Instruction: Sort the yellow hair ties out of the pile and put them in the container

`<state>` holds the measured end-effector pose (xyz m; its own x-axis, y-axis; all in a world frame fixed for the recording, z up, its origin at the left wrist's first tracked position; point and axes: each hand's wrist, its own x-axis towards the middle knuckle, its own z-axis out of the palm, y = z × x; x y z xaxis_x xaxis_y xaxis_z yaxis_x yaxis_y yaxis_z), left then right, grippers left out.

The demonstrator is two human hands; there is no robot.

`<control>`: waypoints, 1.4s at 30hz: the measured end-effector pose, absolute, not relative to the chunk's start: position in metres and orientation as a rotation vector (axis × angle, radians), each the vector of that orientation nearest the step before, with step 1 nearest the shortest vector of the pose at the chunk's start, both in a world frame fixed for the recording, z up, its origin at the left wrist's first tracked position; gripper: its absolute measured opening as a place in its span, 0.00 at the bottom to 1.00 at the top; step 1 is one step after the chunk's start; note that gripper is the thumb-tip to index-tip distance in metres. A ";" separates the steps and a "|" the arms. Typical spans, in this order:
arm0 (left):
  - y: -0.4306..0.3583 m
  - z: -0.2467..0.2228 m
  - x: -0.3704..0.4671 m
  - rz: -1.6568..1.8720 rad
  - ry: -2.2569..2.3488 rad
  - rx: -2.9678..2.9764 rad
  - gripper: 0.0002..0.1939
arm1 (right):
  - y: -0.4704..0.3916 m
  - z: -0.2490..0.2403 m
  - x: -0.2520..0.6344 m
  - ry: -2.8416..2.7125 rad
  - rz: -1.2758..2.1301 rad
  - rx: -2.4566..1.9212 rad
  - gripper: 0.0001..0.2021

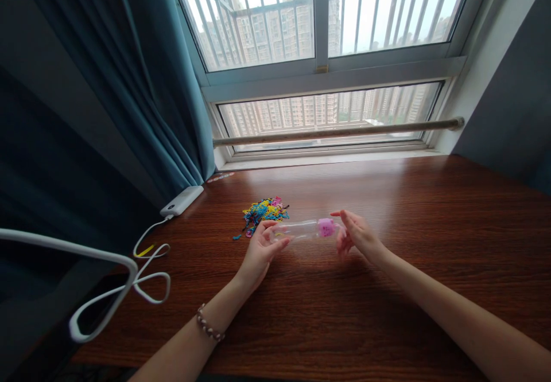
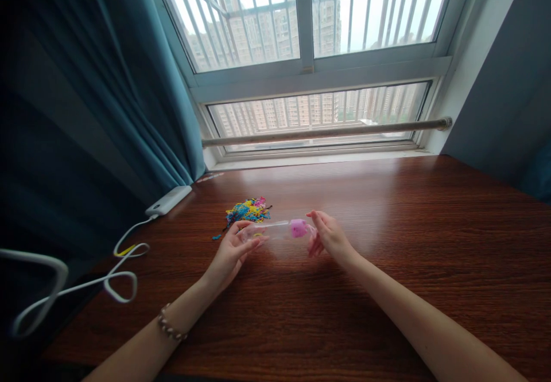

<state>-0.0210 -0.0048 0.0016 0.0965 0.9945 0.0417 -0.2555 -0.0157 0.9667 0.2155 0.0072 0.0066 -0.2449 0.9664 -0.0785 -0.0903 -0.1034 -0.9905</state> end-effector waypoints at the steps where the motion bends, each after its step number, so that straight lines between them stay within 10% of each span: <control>1: -0.005 0.001 -0.021 1.269 0.929 1.075 0.23 | 0.007 0.006 0.215 -1.260 1.485 -1.075 0.30; 34: -0.018 0.004 -0.012 1.207 1.196 1.759 0.25 | -0.001 0.013 0.206 -1.341 1.316 -0.899 0.18; 42: 0.078 0.027 -0.005 1.255 1.313 1.751 0.23 | -0.005 0.017 0.205 -1.330 1.185 -0.849 0.19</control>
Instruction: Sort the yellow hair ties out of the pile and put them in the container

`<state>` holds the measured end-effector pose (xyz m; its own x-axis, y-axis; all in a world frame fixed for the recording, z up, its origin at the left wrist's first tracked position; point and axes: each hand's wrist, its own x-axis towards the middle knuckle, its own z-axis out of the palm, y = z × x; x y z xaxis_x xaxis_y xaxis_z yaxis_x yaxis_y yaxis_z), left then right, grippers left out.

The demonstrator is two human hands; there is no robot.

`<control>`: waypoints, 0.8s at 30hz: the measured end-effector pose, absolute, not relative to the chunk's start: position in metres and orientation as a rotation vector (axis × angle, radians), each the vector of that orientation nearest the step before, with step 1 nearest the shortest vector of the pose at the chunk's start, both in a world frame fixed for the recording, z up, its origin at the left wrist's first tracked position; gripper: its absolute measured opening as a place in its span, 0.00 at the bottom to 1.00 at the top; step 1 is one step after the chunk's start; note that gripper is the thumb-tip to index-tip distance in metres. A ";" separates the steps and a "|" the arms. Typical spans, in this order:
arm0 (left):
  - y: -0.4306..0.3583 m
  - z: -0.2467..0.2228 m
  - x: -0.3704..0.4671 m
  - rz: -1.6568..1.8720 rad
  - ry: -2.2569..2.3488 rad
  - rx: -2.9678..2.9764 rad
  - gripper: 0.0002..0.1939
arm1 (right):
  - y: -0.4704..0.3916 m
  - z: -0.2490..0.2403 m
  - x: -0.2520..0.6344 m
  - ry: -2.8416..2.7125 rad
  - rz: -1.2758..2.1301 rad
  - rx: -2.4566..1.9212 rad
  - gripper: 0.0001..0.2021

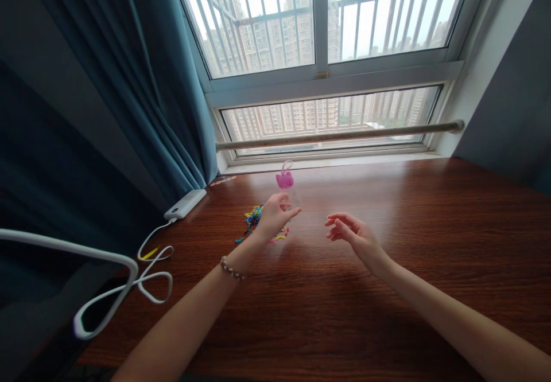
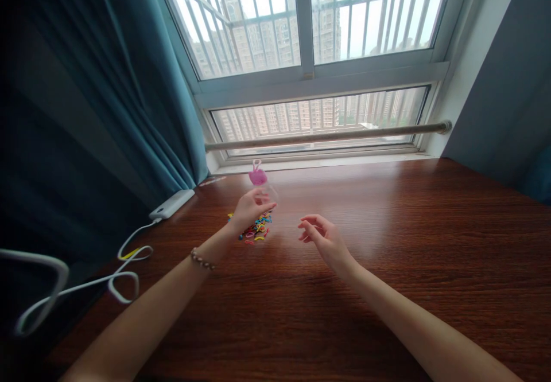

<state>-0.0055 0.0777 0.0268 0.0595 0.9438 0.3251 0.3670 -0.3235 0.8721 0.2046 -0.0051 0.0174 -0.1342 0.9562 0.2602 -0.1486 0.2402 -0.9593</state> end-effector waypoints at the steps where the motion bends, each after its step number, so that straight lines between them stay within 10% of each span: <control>1: 0.098 0.030 -0.006 1.247 1.363 1.799 0.24 | -0.004 0.015 0.205 -1.348 1.169 -0.869 0.18; 24: 0.253 -0.012 -0.026 0.994 1.575 1.803 0.15 | -0.002 0.003 0.203 -1.575 1.129 -0.931 0.15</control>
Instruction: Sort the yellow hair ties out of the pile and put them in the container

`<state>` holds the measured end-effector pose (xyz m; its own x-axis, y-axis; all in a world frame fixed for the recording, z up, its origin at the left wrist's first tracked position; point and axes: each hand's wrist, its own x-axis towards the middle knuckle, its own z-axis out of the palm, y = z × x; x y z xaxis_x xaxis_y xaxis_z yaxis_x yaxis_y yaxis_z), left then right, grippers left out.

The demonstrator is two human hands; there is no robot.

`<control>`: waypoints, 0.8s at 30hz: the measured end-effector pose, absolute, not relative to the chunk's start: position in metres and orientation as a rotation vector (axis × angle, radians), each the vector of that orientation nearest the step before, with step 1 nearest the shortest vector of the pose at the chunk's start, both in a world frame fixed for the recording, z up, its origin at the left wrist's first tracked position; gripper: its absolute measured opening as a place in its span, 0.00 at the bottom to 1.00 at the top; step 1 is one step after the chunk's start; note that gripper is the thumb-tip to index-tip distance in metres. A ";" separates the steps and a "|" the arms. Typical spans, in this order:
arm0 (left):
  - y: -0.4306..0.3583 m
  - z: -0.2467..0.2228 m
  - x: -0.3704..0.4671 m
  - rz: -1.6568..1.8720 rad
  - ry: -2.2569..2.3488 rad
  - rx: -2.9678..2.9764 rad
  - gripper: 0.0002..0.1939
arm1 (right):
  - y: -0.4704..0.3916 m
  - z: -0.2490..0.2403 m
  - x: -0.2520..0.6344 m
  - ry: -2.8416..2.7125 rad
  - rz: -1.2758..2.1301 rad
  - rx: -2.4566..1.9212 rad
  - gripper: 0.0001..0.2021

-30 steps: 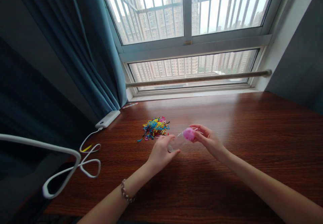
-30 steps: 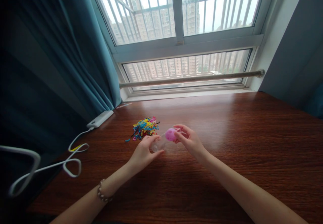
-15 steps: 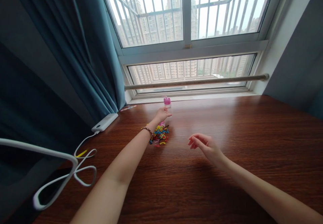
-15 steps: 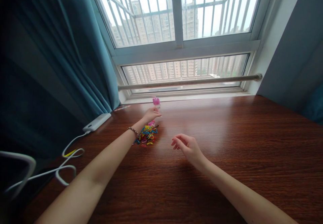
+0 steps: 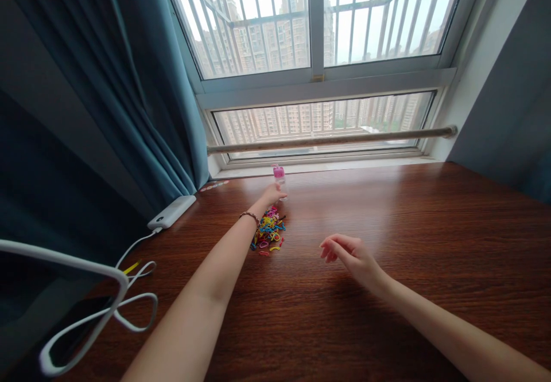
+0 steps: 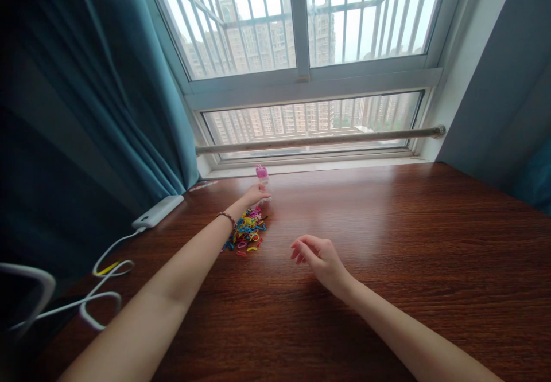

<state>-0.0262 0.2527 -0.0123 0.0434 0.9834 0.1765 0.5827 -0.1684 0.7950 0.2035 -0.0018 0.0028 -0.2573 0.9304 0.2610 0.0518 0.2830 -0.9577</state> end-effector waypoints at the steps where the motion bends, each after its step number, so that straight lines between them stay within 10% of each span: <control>1: 0.253 -0.013 -0.027 0.971 1.591 1.808 0.14 | -0.002 0.002 0.203 -1.579 1.132 -0.932 0.15; 24: 0.191 0.009 -0.078 0.771 1.830 1.941 0.23 | -0.001 -0.003 0.204 -1.636 1.134 -0.954 0.15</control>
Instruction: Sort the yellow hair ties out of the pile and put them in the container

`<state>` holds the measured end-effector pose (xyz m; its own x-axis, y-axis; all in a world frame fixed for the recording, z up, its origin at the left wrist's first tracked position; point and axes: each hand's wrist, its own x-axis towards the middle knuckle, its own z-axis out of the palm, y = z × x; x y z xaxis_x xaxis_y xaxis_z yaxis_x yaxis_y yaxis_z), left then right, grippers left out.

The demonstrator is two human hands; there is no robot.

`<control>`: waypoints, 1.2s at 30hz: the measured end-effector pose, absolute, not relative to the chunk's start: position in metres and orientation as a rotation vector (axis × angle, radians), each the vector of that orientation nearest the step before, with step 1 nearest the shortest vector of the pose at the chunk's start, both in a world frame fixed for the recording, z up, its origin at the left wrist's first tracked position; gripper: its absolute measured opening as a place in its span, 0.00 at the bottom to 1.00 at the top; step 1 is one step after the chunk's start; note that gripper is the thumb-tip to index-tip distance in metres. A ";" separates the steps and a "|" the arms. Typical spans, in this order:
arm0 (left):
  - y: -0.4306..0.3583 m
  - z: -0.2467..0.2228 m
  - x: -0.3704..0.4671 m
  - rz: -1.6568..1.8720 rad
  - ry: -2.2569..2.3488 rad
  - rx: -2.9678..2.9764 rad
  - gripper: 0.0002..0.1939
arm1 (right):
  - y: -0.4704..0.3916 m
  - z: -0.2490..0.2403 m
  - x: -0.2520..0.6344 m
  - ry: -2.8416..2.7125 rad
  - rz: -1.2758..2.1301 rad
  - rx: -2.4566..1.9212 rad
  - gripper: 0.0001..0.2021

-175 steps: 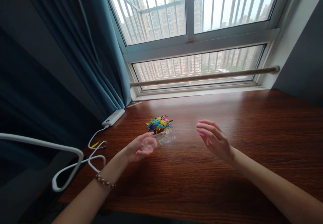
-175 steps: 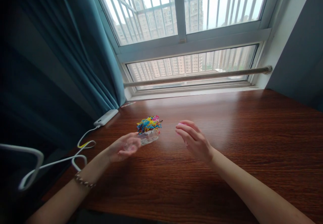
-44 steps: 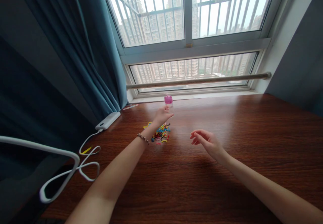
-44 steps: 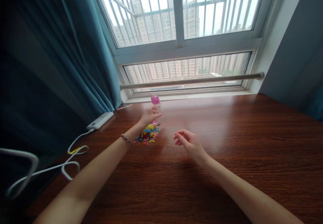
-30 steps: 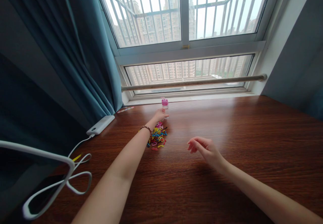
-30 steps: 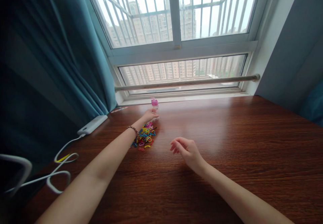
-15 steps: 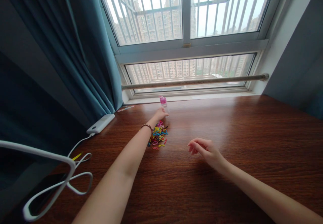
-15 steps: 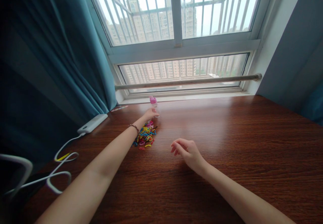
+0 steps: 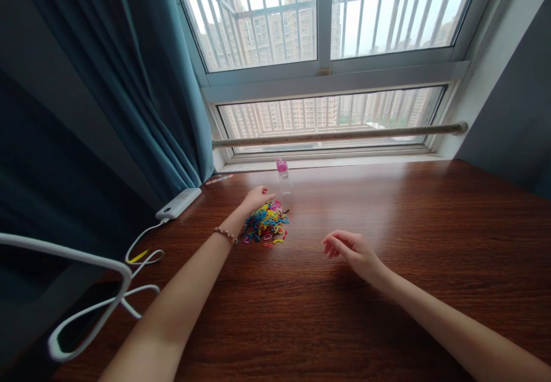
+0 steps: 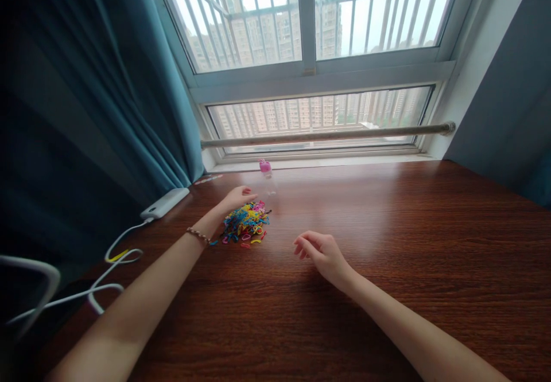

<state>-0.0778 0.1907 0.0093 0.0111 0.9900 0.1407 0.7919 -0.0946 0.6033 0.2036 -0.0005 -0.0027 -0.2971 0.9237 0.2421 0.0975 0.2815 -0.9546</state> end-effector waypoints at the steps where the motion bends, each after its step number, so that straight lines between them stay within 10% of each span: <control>1: 0.178 0.007 -0.085 0.781 1.855 1.948 0.22 | 0.000 -0.003 0.204 -1.641 1.131 -0.955 0.15; 36: 0.118 -0.037 -0.035 0.741 1.564 2.378 0.34 | 0.009 -0.027 0.206 -1.874 0.905 -1.104 0.16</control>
<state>-0.0346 0.1183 -0.0367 0.3146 0.9014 0.2976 0.8011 -0.4203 0.4262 0.2060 0.0093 -0.0268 -0.3319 0.9079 0.2560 0.3643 0.3737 -0.8530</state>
